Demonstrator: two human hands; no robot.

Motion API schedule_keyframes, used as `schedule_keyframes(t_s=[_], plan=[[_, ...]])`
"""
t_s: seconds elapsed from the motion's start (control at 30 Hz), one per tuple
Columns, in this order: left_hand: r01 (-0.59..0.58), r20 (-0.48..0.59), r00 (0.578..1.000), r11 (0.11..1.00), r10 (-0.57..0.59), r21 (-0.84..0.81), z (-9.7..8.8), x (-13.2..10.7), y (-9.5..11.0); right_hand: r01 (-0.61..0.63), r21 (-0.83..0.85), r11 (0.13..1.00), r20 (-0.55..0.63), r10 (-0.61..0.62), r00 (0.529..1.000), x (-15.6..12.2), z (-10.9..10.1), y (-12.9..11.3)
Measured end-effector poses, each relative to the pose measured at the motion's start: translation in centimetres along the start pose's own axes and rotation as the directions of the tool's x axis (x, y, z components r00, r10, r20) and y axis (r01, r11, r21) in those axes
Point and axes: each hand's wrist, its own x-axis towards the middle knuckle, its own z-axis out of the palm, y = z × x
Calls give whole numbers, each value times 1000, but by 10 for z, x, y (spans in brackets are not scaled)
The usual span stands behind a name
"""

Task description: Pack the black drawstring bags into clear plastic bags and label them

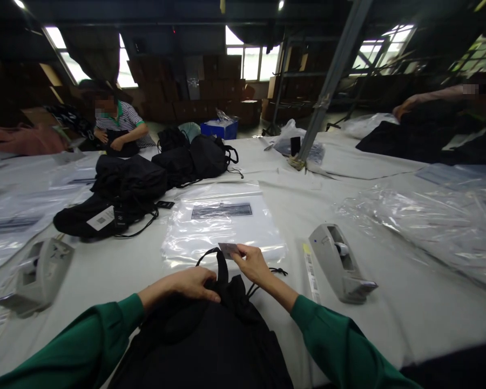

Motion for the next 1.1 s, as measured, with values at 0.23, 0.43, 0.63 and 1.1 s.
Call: schedule_keyframes(t_s=[0.23,0.43,0.63,1.1], plan=[[-113,46,991,961,129,-253,-2,-1,-6,-24,9,1000,53,24,998,-15,2,20],[-149,57,979,873,197,-464,3,-4,-7,-14,-152,988,100,30,994,-25,8,23],[-181,-41,982,847,186,-500,8,-26,-4,27,-334,942,230,54,972,-41,7,25],[-188,-22,980,886,198,-424,5,-21,-1,164,-36,986,187,-154,970,-40,14,1]])
